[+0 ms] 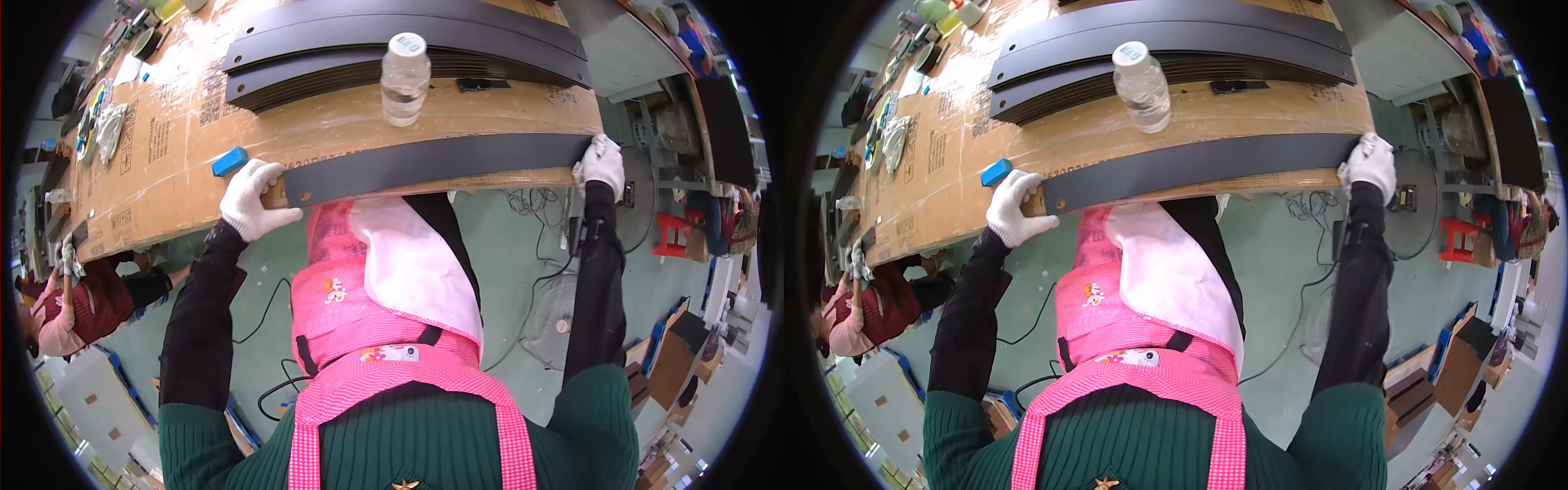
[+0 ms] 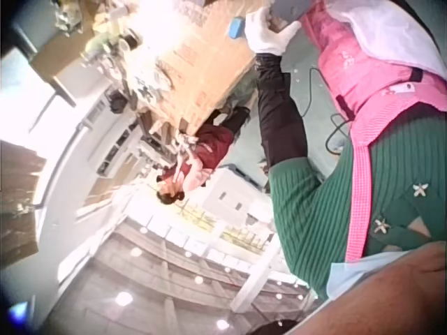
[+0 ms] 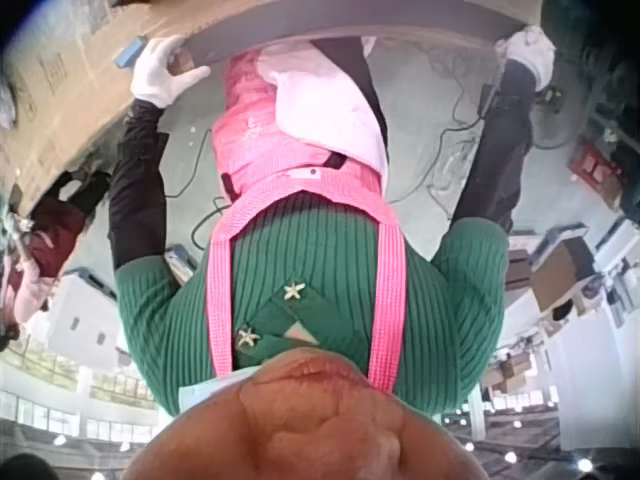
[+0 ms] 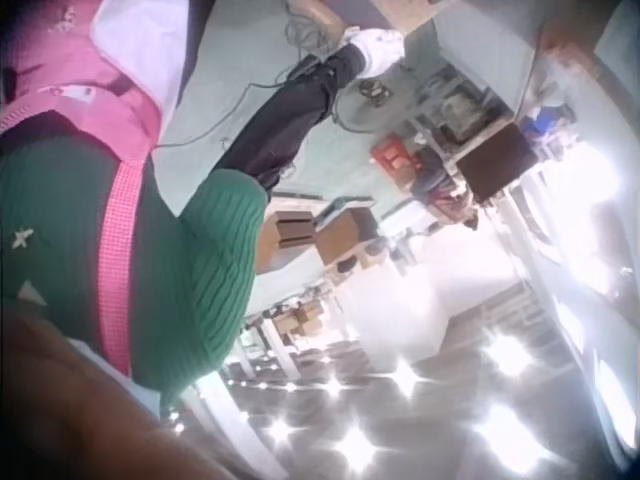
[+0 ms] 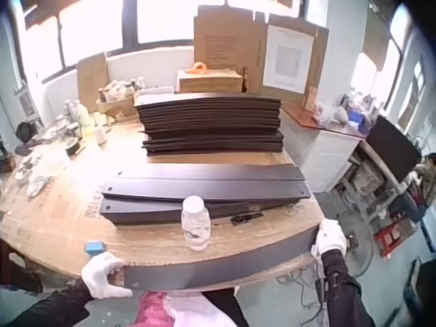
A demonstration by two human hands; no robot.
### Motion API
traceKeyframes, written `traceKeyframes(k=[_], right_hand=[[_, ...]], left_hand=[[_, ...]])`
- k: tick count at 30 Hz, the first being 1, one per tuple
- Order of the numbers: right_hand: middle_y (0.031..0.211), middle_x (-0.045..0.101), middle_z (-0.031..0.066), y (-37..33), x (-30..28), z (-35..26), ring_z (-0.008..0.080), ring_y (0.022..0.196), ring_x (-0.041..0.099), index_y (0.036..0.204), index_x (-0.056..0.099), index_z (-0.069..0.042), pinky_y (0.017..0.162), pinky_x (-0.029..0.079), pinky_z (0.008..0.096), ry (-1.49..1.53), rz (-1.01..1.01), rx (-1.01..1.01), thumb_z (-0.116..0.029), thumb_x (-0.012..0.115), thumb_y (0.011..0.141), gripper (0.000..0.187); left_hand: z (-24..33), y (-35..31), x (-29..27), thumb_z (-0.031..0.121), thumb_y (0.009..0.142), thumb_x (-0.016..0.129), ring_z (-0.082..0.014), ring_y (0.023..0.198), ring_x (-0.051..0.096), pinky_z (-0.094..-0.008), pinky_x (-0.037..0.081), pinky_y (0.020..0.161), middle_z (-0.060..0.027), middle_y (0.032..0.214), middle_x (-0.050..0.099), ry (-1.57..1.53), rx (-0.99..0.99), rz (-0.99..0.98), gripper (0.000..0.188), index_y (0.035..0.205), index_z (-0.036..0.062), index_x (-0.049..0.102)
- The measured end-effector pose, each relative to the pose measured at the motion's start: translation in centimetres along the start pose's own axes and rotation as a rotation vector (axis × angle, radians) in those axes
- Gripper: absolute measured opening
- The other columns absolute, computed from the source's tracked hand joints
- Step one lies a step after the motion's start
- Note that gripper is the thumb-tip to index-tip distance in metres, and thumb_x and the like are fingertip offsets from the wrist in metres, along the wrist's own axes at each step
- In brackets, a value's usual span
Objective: Cleaning long black metal strips using a cloth and liquid solvent on a workbench.
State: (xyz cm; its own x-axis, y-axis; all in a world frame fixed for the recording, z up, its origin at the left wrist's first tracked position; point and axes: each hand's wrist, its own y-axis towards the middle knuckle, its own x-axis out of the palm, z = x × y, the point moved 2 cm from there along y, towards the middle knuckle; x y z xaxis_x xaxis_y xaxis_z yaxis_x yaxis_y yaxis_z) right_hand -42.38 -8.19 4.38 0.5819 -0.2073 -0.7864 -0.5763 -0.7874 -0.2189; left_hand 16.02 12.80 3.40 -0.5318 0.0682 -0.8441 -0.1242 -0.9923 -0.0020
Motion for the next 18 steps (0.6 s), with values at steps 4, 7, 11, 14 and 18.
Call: traceKeyframes(k=[4,7,11,14,18], right_hand=[[0.118,0.073,0.0235,4.4,-1.3,3.0,0.0454,0.108,0.072,0.117,0.071,-0.012,0.097,0.057,0.0554,-0.59,0.248,-0.3,-0.046,0.052,0.103,0.041],[0.121,0.069,0.0236,5.3,-0.8,4.8,0.0437,0.111,0.071,0.118,0.07,-0.014,0.096,0.057,0.0535,-0.519,0.38,-0.409,-0.049,0.057,0.1,0.041],[0.118,0.068,0.0264,6.5,-1.6,4.8,0.0476,0.11,0.07,0.117,0.068,-0.013,0.096,0.056,0.0555,-0.521,0.168,-0.464,-0.048,0.06,0.099,0.04],[0.118,0.069,0.028,5.9,-2.8,6.5,0.0499,0.112,0.068,0.118,0.065,-0.011,0.098,0.054,0.0574,-0.539,0.073,-0.475,-0.05,0.057,0.101,0.043],[0.102,0.071,0.0203,7.3,-4.7,8.3,0.0339,0.095,0.071,0.108,0.067,-0.008,0.087,0.056,0.0454,-0.411,-0.064,-0.471,-0.045,0.062,0.102,0.037]], left_hand=[[7.5,-0.1,0.3,0.036,0.057,0.1,-0.0361,0.118,0.064,-0.0477,0.052,0.1,-0.0124,0.127,0.066,0.178,0.335,0.223,0.087,0.132,0.0075,0.066],[14.0,3.5,3.6,0.04,0.063,0.096,-0.0388,0.128,0.059,-0.0495,0.047,0.11,-0.0174,0.141,0.059,0.249,0.401,0.146,0.092,0.14,0.0048,0.06],[14.8,6.9,9.1,0.039,0.065,0.095,-0.0421,0.132,0.054,-0.0533,0.042,0.114,-0.0201,0.142,0.057,0.353,0.07,0.173,0.097,0.146,0.0025,0.054],[14.3,5.6,10.5,0.03,0.068,0.095,-0.0384,0.125,0.058,-0.0499,0.047,0.109,-0.0159,0.134,0.061,0.278,0.106,0.226,0.085,0.142,0.0068,0.06],[13.6,4.6,8.7,0.029,0.075,0.09,-0.036,0.115,0.064,-0.0446,0.053,0.1,-0.014,0.119,0.066,0.299,0.193,0.162,0.072,0.137,0.0057,0.064]])
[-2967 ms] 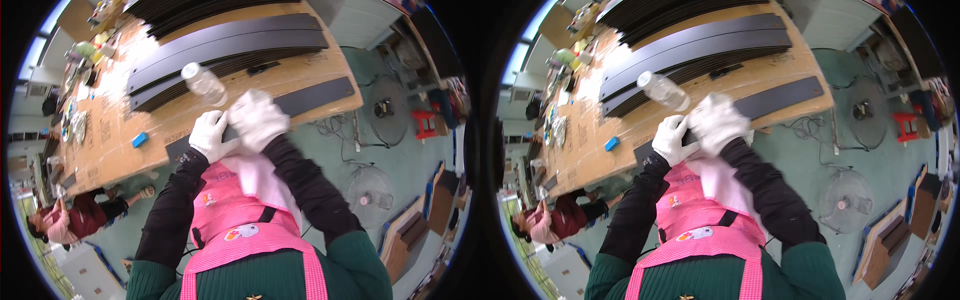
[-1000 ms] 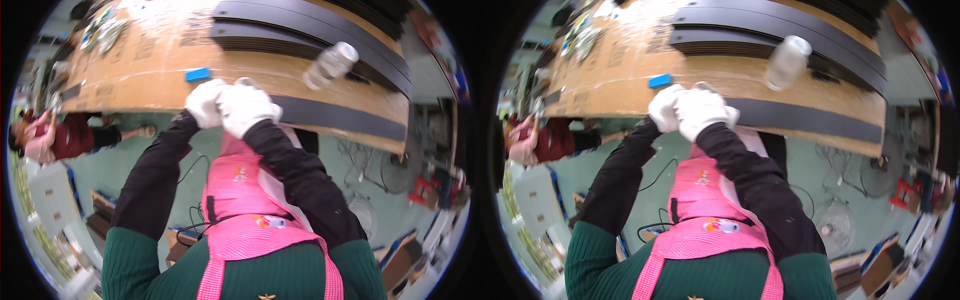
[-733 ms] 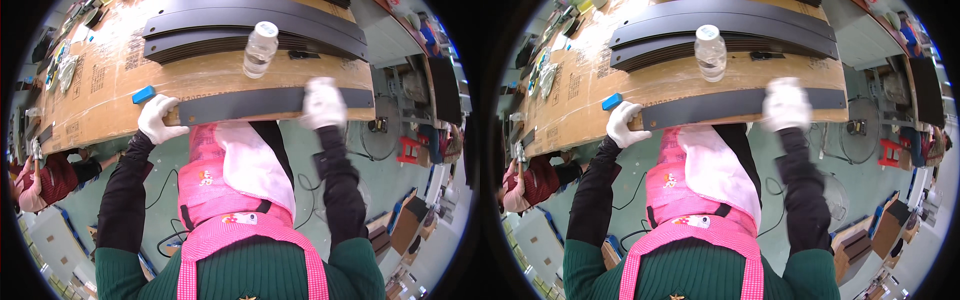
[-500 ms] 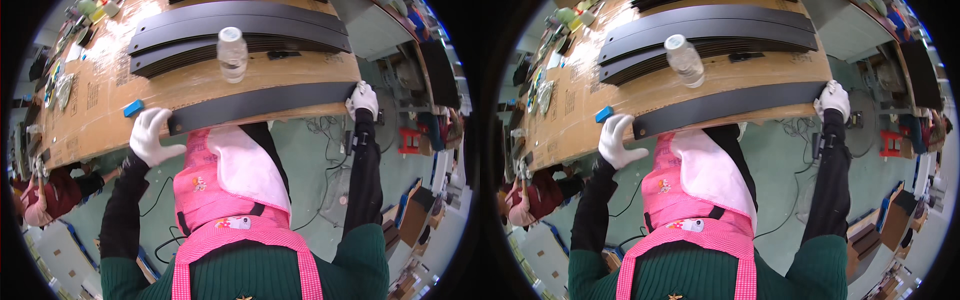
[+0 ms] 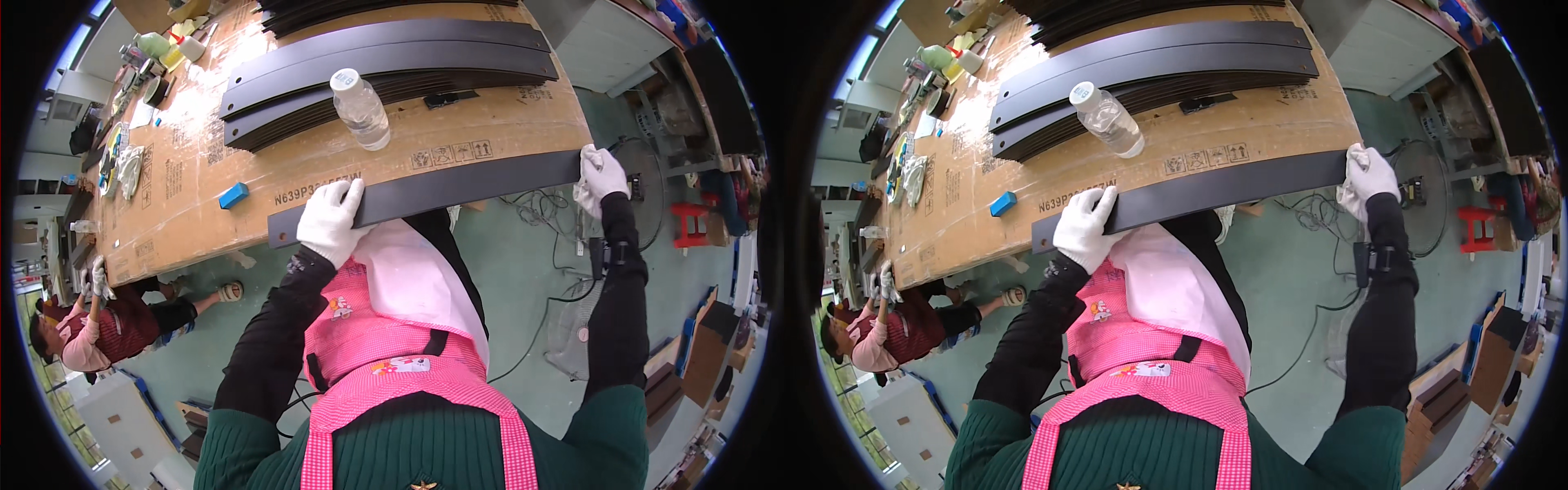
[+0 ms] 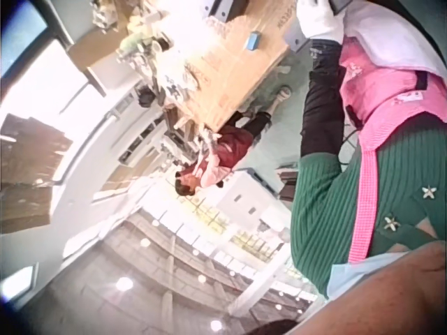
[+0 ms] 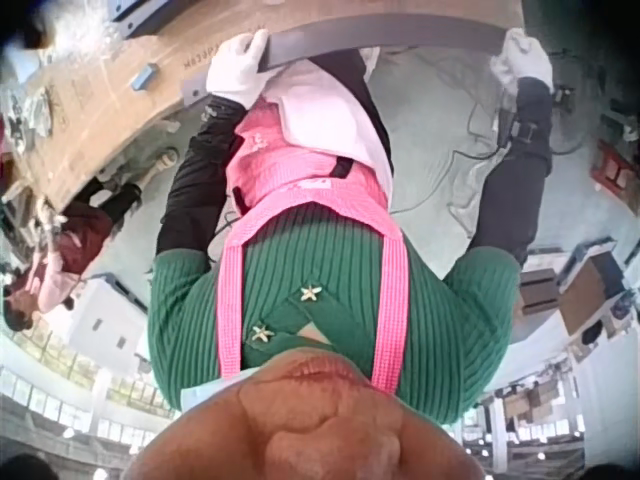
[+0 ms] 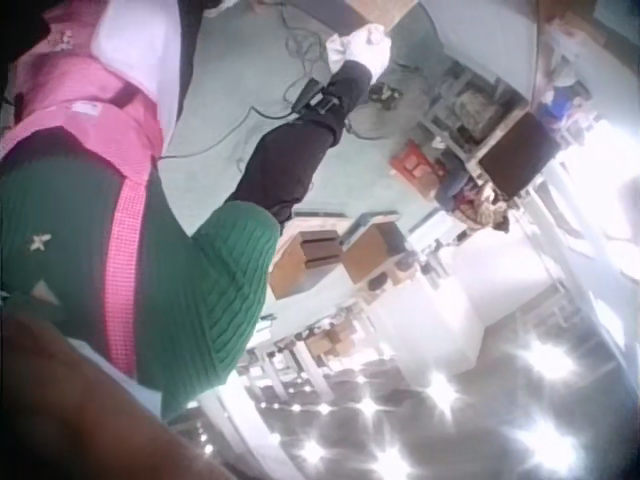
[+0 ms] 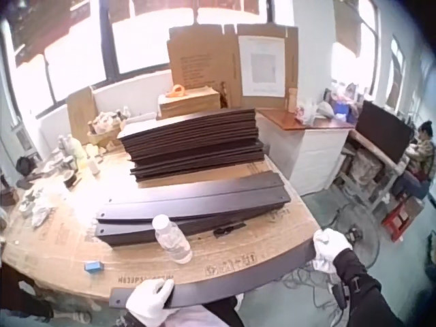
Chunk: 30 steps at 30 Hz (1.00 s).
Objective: Cleaning long black metal strips using a cloth and liquid solvent on a workbench.
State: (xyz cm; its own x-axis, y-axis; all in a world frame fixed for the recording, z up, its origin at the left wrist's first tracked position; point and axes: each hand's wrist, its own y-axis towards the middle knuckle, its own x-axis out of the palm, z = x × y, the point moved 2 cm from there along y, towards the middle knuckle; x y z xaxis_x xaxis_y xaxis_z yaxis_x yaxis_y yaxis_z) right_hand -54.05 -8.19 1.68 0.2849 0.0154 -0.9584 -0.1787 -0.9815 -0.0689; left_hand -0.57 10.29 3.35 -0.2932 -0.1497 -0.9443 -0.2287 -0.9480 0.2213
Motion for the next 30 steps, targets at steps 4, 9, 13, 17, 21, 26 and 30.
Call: traceKeyframes(k=[4,9,13,17,21,26,30], right_hand=[[0.095,0.072,0.0082,2.3,-3.1,1.3,0.02,0.087,0.07,0.097,0.067,-0.005,0.08,0.056,0.0376,0.688,0.104,-0.123,-0.038,0.072,0.099,0.033],[0.11,0.073,0.0185,-1.5,-4.6,-11.8,0.0409,0.105,0.072,0.111,0.064,-0.007,0.093,0.058,0.052,0.107,0.302,0.154,-0.052,0.068,0.098,0.048],[0.11,0.076,0.0194,-10.3,1.2,-26.5,0.0309,0.099,0.079,0.101,0.074,0.0,0.071,0.067,0.0461,-0.342,0.017,-0.491,-0.022,0.066,0.098,0.024],[0.108,0.079,0.0157,-13.5,3.5,-29.5,0.0353,0.096,0.079,0.109,0.079,-0.02,0.085,0.066,0.0496,-0.054,-0.166,-0.556,-0.023,0.059,0.099,0.022],[0.114,0.077,0.0146,-2.7,-3.0,-18.2,0.0291,0.106,0.077,0.108,0.073,-0.009,0.089,0.065,0.0415,-0.525,-0.198,-0.234,-0.044,0.086,0.088,0.043],[0.114,0.077,0.0143,-1.2,-1.0,-15.7,0.0277,0.108,0.076,0.111,0.075,-0.009,0.092,0.065,0.041,-0.384,0.072,0.045,-0.044,0.086,0.088,0.044],[0.113,0.076,0.0206,-11.0,4.0,-22.8,0.0336,0.109,0.076,0.104,0.077,-0.012,0.09,0.065,0.0467,-0.01,0.103,-0.635,-0.02,0.056,0.1,0.023]], left_hand=[[-0.2,3.7,-3.0,0.048,0.085,0.082,-0.0326,0.092,0.074,-0.0451,0.059,0.082,-0.0117,0.099,0.075,-0.053,-0.23,-0.339,0.046,0.112,0.0108,0.078],[0.1,4.6,-2.3,0.047,0.078,0.088,-0.0384,0.112,0.068,-0.0472,0.054,0.098,-0.0185,0.119,0.072,0.02,-0.064,0.004,0.069,0.129,0.0038,0.069],[0.8,3.3,1.2,0.052,0.068,0.092,-0.0403,0.124,0.06,-0.0523,0.047,0.107,-0.0192,0.129,0.064,0.029,-0.004,0.124,0.089,0.135,0.0025,0.061],[0.1,2.9,1.7,0.047,0.069,0.093,-0.0401,0.118,0.061,-0.0526,0.048,0.105,-0.0175,0.124,0.066,-0.026,-0.037,0.118,0.078,0.129,0.0055,0.065],[0.9,3.1,1.7,0.045,0.071,0.091,-0.0398,0.117,0.061,-0.0516,0.048,0.105,-0.0173,0.122,0.066,0.039,-0.09,0.103,0.073,0.128,0.0065,0.065],[1.3,3.2,2.0,0.047,0.071,0.091,-0.0399,0.119,0.061,-0.0522,0.048,0.106,-0.0175,0.124,0.065,0.085,-0.113,0.102,0.075,0.127,0.0057,0.064],[1.3,3.1,2.7,0.044,0.073,0.09,-0.0407,0.121,0.059,-0.0531,0.047,0.106,-0.0183,0.128,0.063,0.092,-0.1,0.093,0.076,0.131,0.003,0.062]])
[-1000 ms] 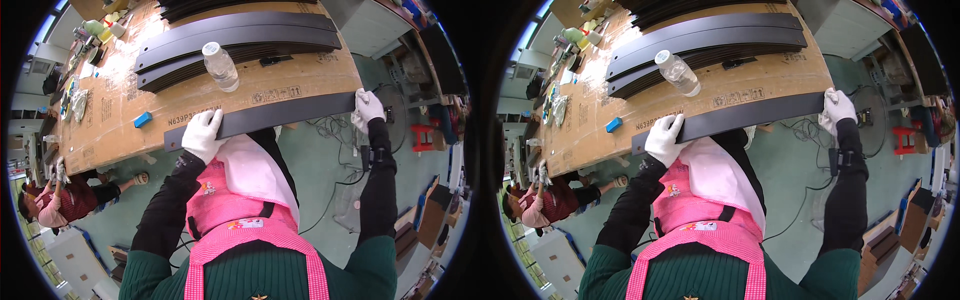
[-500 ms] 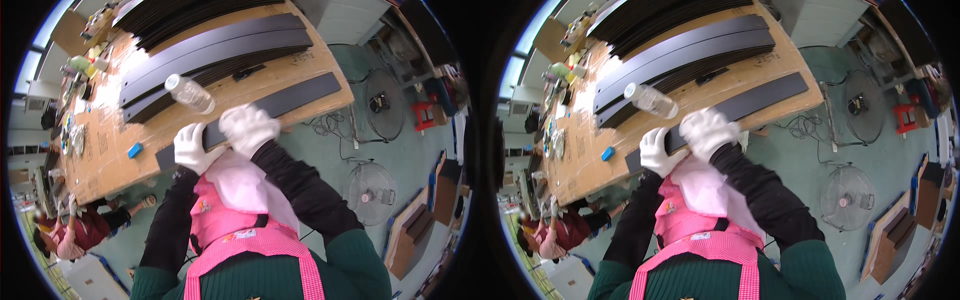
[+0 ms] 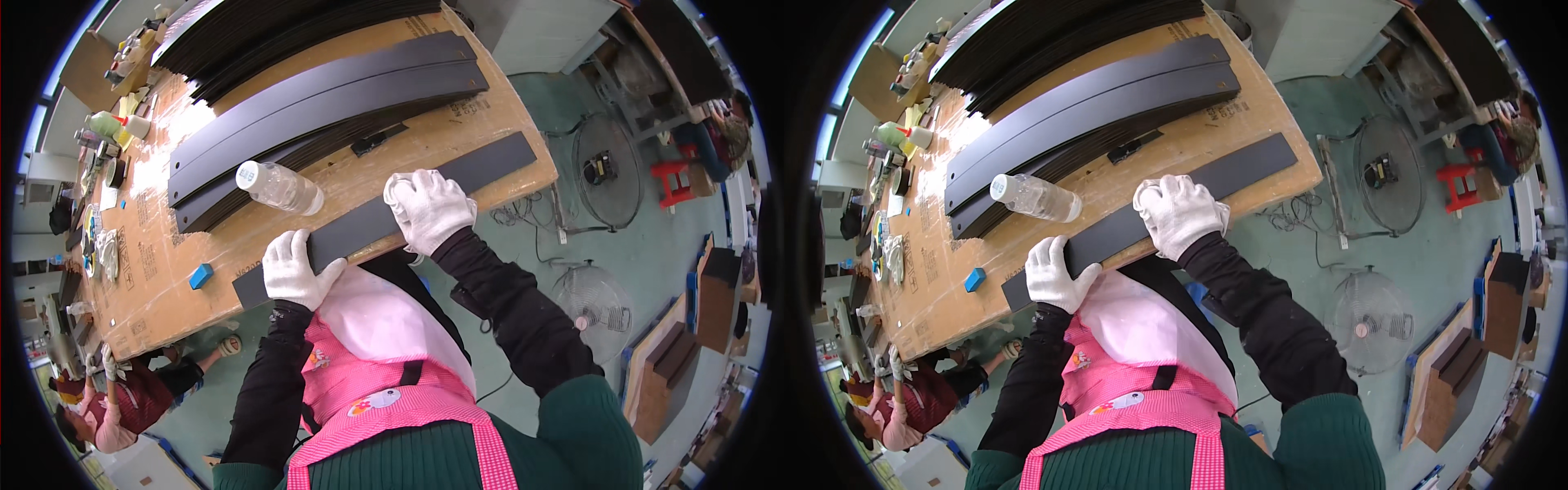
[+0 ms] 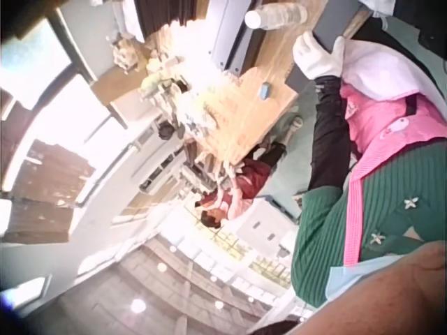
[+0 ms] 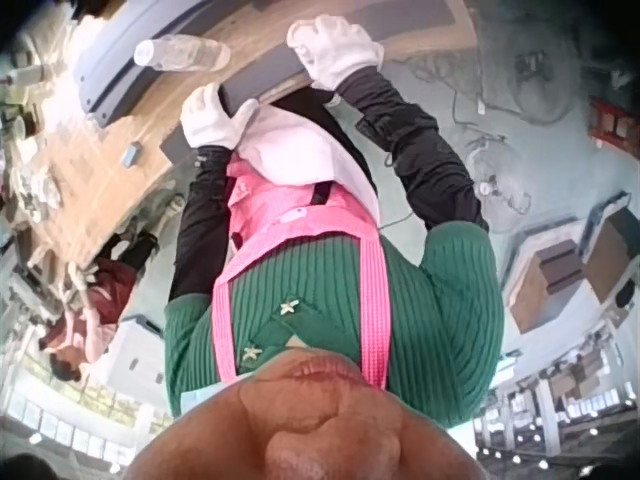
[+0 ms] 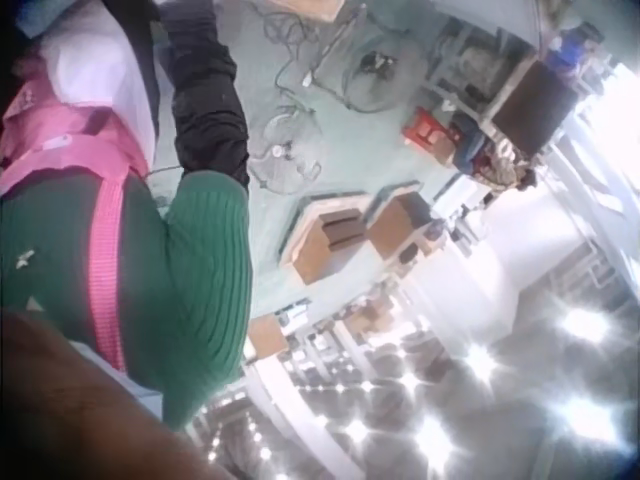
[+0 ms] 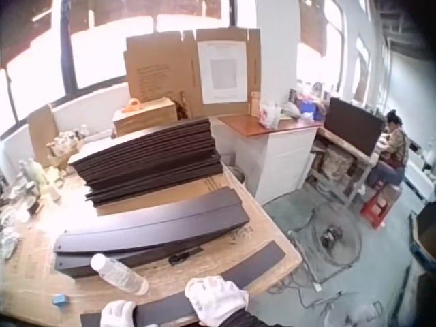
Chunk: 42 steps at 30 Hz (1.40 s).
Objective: Cleaning long black metal strips using a cloth and liquid solvent on a workbench.
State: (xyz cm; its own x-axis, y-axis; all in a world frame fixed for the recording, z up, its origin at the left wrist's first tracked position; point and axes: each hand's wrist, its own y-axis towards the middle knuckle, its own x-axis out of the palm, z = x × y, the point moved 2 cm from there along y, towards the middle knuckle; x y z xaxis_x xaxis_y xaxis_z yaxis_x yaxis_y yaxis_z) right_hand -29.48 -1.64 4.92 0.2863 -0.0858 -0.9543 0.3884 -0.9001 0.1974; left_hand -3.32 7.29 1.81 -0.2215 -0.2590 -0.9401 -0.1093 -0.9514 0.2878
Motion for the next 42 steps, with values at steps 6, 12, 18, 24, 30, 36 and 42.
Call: traceKeyframes(k=[6,12,18,24,30,36,42], right_hand=[[0.128,0.065,0.0206,3.7,-6.4,14.3,0.036,0.117,0.07,0.125,0.064,-0.013,0.099,0.059,0.0489,-0.291,-0.389,0.601,-0.035,0.06,0.104,0.031],[0.122,0.075,0.0168,4.2,-3.8,5.7,0.0334,0.112,0.076,0.111,0.077,-0.01,0.098,0.062,0.0432,-0.21,-0.401,0.275,-0.027,0.063,0.099,0.025],[0.122,0.071,0.0174,3.5,-4.6,18.4,0.0316,0.108,0.074,0.132,0.065,-0.004,0.092,0.062,0.0426,-0.382,-0.223,0.447,-0.045,0.092,0.077,0.073],[0.119,0.071,0.0123,1.0,-0.8,9.0,0.0277,0.109,0.072,0.118,0.067,-0.011,0.093,0.06,0.0459,-0.311,0.064,0.435,-0.02,0.061,0.098,0.023],[0.108,0.068,0.0106,-0.8,-2.8,16.1,0.0325,0.095,0.071,0.113,0.064,-0.015,0.083,0.06,0.0475,-0.255,0.114,0.604,-0.028,0.058,0.101,0.019],[0.115,0.066,0.0104,-3.9,-0.4,9.9,0.0327,0.107,0.07,0.117,0.063,-0.019,0.091,0.058,0.0465,-0.156,0.129,0.276,-0.033,0.064,0.096,0.025],[0.125,0.069,0.014,-1.6,-2.8,17.3,0.0343,0.115,0.07,0.124,0.066,-0.017,0.098,0.058,0.0482,-0.089,-0.048,0.771,-0.038,0.057,0.103,0.03]], left_hand=[[-0.3,-0.1,-0.4,0.051,0.072,0.09,-0.039,0.122,0.061,-0.0518,0.048,0.107,-0.0174,0.127,0.065,0.045,-0.016,-0.016,0.079,0.13,0.0036,0.063],[-0.6,-0.3,-0.4,0.05,0.072,0.091,-0.0393,0.121,0.061,-0.0521,0.048,0.106,-0.0171,0.126,0.065,0.049,-0.002,-0.009,0.08,0.131,0.004,0.063],[0.1,0.1,-0.5,0.046,0.073,0.09,-0.0405,0.123,0.059,-0.0531,0.047,0.108,-0.0189,0.13,0.063,0.034,-0.005,-0.03,0.078,0.132,0.0028,0.061],[-0.3,-0.1,-0.5,0.048,0.072,0.091,-0.0399,0.122,0.06,-0.0526,0.047,0.108,-0.0176,0.127,0.063,0.052,-0.006,-0.025,0.079,0.13,0.0038,0.062],[-0.5,0.0,-0.4,0.048,0.073,0.091,-0.04,0.122,0.06,-0.0527,0.047,0.108,-0.0174,0.126,0.064,0.035,0.004,-0.005,0.077,0.129,0.0035,0.063],[-0.6,-0.3,0.0,0.049,0.073,0.091,-0.0399,0.123,0.06,-0.0527,0.047,0.108,-0.0175,0.127,0.064,0.034,-0.009,-0.014,0.078,0.13,0.0042,0.063],[-0.5,-0.1,-0.1,0.051,0.074,0.09,-0.0399,0.124,0.06,-0.0526,0.047,0.108,-0.018,0.129,0.064,0.01,-0.025,-0.02,0.078,0.13,0.0046,0.063]])
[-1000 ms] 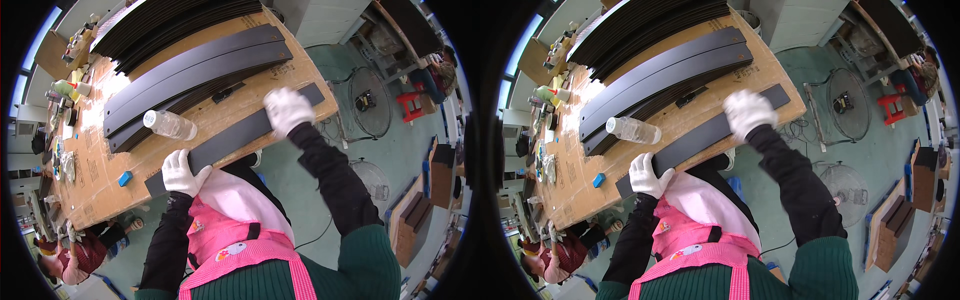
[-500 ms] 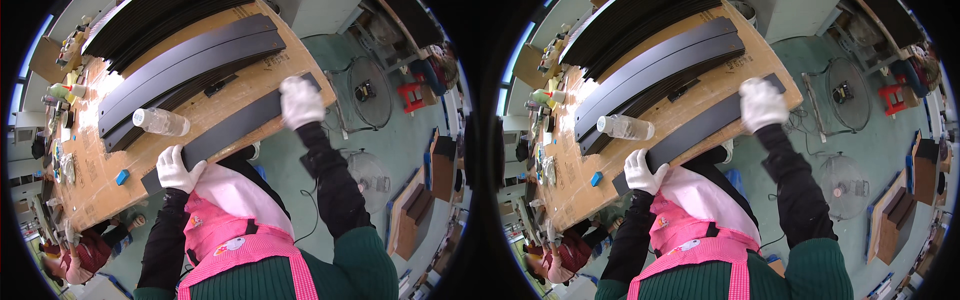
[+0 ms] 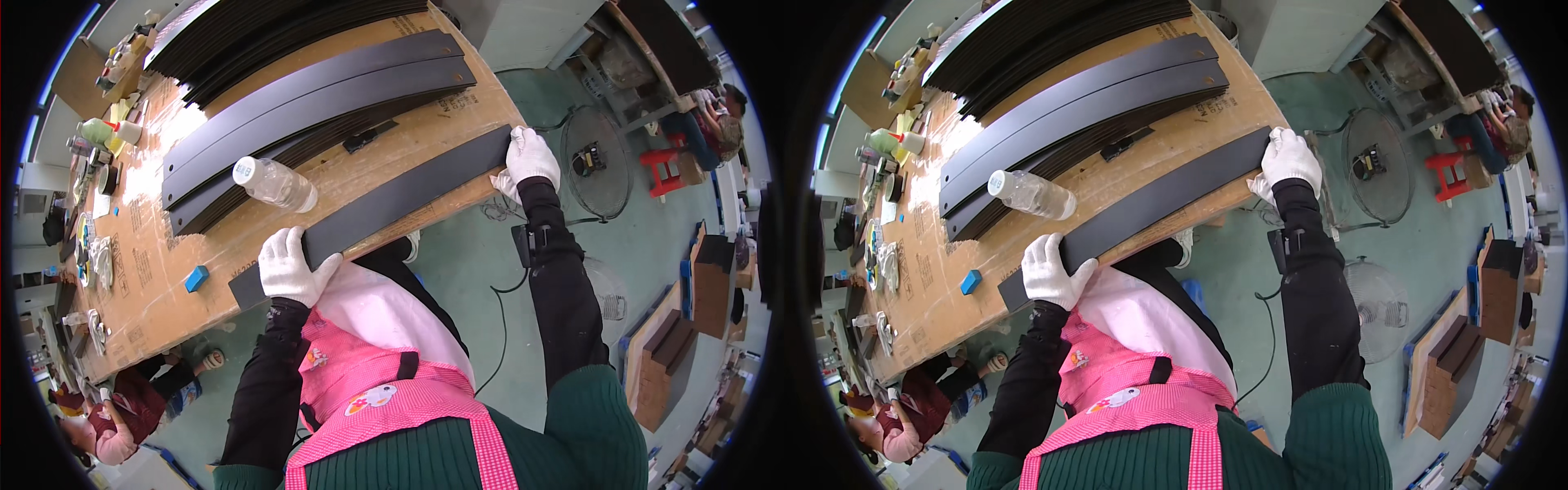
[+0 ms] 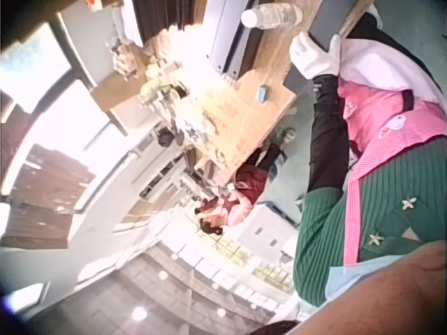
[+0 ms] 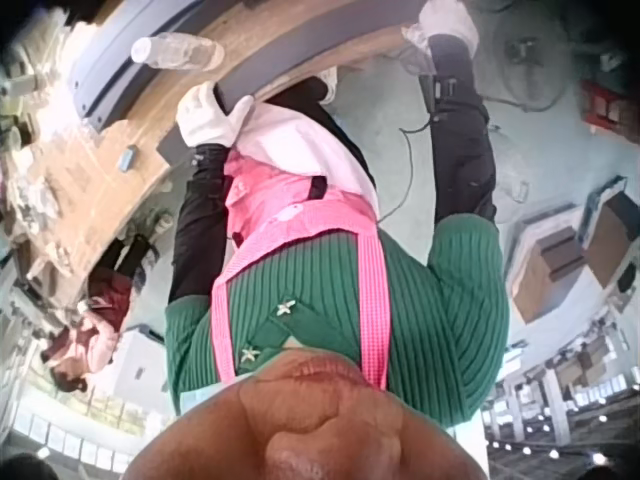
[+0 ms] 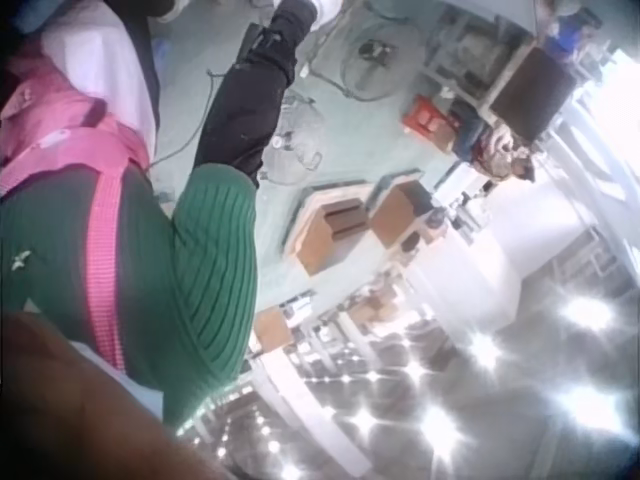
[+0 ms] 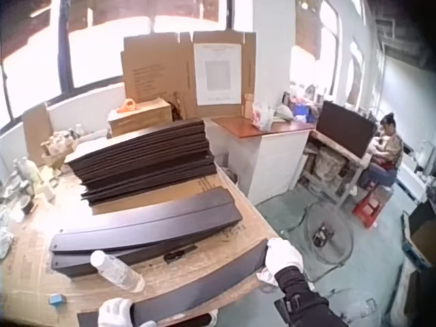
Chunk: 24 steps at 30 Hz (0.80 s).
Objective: Cleaning long black metal strips using a cloth and liquid solvent on a workbench.
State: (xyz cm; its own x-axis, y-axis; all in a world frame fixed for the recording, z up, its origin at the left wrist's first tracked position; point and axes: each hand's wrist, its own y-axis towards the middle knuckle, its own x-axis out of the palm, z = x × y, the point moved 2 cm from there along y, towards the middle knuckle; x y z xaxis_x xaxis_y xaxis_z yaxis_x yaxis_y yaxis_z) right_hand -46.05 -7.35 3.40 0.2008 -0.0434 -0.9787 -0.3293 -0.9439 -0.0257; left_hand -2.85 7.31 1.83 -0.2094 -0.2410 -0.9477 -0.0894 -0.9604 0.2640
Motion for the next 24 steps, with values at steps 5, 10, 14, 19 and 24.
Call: traceKeyframes(k=[5,10,14,19,24], right_hand=[[0.126,0.071,0.0163,-3.9,1.5,-2.8,0.039,0.119,0.067,0.126,0.067,-0.019,0.101,0.055,0.0523,0.012,-0.047,-0.11,-0.039,0.045,0.107,0.035],[0.128,0.071,0.0167,0.5,-2.2,-2.2,0.0351,0.117,0.071,0.124,0.07,-0.015,0.1,0.058,0.049,-0.064,-0.02,0.048,-0.031,0.053,0.104,0.031],[0.125,0.074,0.0111,-5.0,-2.2,-7.6,0.0348,0.115,0.072,0.12,0.071,-0.017,0.1,0.059,0.0465,-0.075,-0.055,0.041,-0.023,0.064,0.097,0.024],[0.119,0.077,0.012,-15.5,1.4,-17.7,0.035,0.111,0.076,0.107,0.076,-0.018,0.095,0.063,0.0473,0.102,-0.231,-0.576,-0.021,0.067,0.093,0.017],[0.114,0.077,0.0142,-4.3,0.1,-9.2,0.0292,0.103,0.078,0.117,0.072,-0.009,0.099,0.061,0.0407,0.084,-0.373,-0.033,-0.016,0.07,0.09,0.028]], left_hand=[[-0.2,-0.3,-0.1,0.052,0.075,0.089,-0.0405,0.125,0.059,-0.0524,0.046,0.109,-0.0183,0.128,0.064,-0.033,0.001,-0.004,0.079,0.132,0.0047,0.061],[0.0,0.1,-0.1,0.051,0.075,0.09,-0.0406,0.122,0.06,-0.0519,0.047,0.107,-0.0181,0.127,0.064,-0.049,0.034,0.042,0.079,0.131,0.0048,0.06],[0.1,0.5,-0.2,0.049,0.075,0.089,-0.0409,0.121,0.06,-0.0525,0.047,0.106,-0.0187,0.127,0.064,-0.103,0.023,0.045,0.076,0.13,0.0041,0.061],[-0.3,0.2,-0.2,0.049,0.076,0.088,-0.0419,0.122,0.06,-0.053,0.047,0.107,-0.0196,0.127,0.064,-0.109,0.022,0.017,0.076,0.13,0.0034,0.061],[-0.6,0.3,-1.0,0.048,0.076,0.087,-0.0391,0.112,0.063,-0.0507,0.05,0.098,-0.0172,0.117,0.065,-0.191,0.06,0.076,0.073,0.124,-0.0001,0.062]])
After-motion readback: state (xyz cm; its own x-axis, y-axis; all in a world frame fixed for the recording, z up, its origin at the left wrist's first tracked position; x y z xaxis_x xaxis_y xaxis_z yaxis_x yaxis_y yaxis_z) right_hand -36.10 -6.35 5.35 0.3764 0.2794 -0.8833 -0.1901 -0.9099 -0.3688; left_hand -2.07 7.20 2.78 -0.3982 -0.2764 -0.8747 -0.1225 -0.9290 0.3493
